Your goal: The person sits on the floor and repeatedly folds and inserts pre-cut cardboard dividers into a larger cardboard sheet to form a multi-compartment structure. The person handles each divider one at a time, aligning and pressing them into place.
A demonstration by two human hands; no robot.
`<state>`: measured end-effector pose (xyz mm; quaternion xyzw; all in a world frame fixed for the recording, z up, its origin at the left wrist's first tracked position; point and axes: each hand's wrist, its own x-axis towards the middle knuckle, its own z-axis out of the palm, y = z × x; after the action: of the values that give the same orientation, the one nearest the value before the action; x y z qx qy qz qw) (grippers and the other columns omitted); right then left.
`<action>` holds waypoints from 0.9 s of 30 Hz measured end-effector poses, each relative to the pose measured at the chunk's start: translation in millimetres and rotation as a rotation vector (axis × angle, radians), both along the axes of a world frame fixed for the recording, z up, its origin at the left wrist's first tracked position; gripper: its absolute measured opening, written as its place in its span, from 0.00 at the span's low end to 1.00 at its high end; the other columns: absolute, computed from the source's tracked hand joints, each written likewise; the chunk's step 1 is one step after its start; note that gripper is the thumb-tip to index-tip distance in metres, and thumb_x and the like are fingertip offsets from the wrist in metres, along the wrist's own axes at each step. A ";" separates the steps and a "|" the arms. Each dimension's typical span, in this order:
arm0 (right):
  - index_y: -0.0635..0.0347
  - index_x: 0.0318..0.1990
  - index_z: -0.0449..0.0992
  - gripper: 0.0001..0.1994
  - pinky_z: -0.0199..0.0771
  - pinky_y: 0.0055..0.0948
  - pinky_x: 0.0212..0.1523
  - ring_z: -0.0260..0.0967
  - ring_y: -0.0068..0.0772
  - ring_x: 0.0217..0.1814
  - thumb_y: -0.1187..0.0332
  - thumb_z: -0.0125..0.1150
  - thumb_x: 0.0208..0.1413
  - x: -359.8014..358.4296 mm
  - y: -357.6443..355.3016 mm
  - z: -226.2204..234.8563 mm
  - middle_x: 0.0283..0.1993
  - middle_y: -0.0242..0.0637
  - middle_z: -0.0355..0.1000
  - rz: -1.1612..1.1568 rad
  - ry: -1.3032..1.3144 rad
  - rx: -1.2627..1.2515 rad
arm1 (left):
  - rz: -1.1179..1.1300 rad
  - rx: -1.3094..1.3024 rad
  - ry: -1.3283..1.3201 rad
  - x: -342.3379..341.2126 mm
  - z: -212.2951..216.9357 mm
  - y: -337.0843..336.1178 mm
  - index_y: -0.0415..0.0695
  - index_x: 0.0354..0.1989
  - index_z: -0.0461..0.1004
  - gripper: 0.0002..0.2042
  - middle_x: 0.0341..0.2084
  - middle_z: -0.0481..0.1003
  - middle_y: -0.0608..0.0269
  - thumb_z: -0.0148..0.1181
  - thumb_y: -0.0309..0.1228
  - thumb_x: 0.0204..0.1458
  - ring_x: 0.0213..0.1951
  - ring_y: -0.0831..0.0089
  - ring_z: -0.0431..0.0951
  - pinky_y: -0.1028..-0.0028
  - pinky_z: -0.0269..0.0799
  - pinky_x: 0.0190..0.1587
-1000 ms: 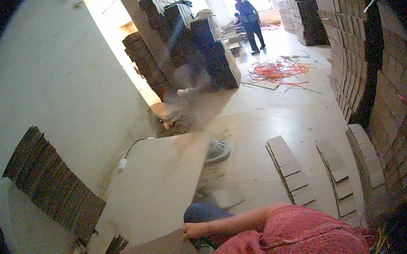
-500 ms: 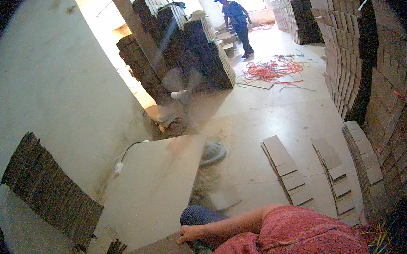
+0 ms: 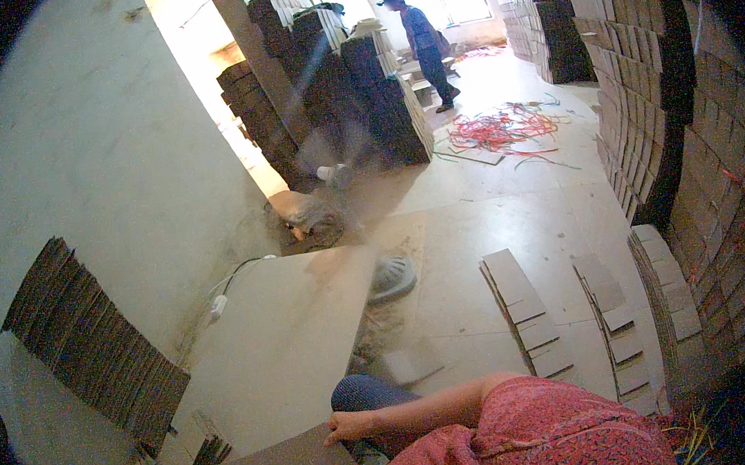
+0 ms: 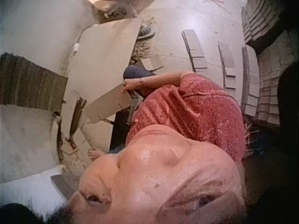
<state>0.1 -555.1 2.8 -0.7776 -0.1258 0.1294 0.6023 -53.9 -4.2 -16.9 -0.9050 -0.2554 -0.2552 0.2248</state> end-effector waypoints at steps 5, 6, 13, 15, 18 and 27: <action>0.68 0.29 0.75 0.13 0.63 0.26 0.24 0.61 0.18 0.25 0.63 0.61 0.53 9.1 2.3 -24.4 0.25 0.24 0.67 -0.003 0.038 0.058 | -0.008 -0.009 -0.008 5.0 -1.0 -4.3 0.53 0.47 0.69 0.14 0.43 0.71 0.62 0.44 0.38 0.55 0.43 0.61 0.71 0.58 0.66 0.44; 0.69 0.30 0.76 0.13 0.64 0.26 0.24 0.62 0.18 0.25 0.63 0.61 0.53 10.0 1.6 -29.3 0.25 0.25 0.68 -0.009 0.024 0.058 | -0.020 -0.013 0.002 3.0 2.4 -10.1 0.53 0.47 0.69 0.14 0.43 0.71 0.62 0.44 0.38 0.55 0.43 0.62 0.71 0.58 0.66 0.44; 0.70 0.22 0.70 0.22 0.58 0.36 0.21 0.57 0.23 0.22 0.55 0.64 0.48 4.4 6.6 -20.1 0.17 0.30 0.63 -0.028 -0.017 0.113 | -0.049 -0.032 -0.026 -4.9 6.1 -6.7 0.52 0.47 0.70 0.14 0.43 0.71 0.62 0.43 0.38 0.56 0.44 0.61 0.72 0.57 0.67 0.43; 0.71 0.23 0.72 0.22 0.61 0.37 0.23 0.60 0.25 0.22 0.54 0.64 0.48 -1.2 3.4 -6.5 0.18 0.32 0.65 -0.014 0.019 0.077 | 0.003 -0.125 0.047 -3.1 12.6 -6.4 0.51 0.47 0.70 0.15 0.43 0.71 0.61 0.43 0.40 0.56 0.44 0.60 0.72 0.57 0.67 0.43; 0.71 0.26 0.73 0.20 0.65 0.34 0.25 0.64 0.26 0.24 0.56 0.62 0.50 -7.2 0.8 6.2 0.21 0.33 0.68 -0.005 0.093 0.119 | 0.030 -0.164 0.080 -6.5 20.5 -16.3 0.50 0.47 0.71 0.16 0.43 0.71 0.60 0.45 0.42 0.55 0.45 0.59 0.71 0.57 0.67 0.44; 0.73 0.31 0.74 0.21 0.69 0.34 0.28 0.67 0.28 0.27 0.56 0.61 0.52 9.9 3.1 -29.8 0.24 0.37 0.71 0.010 0.058 0.101 | 0.001 -0.127 0.035 -8.6 32.3 -34.7 0.48 0.44 0.72 0.17 0.45 0.71 0.60 0.52 0.44 0.52 0.48 0.60 0.69 0.58 0.65 0.48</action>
<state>10.0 -552.0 -27.1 -0.7414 -0.1188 0.1483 0.6436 -62.5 -38.9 15.5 -0.9217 -0.2674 -0.2228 0.1715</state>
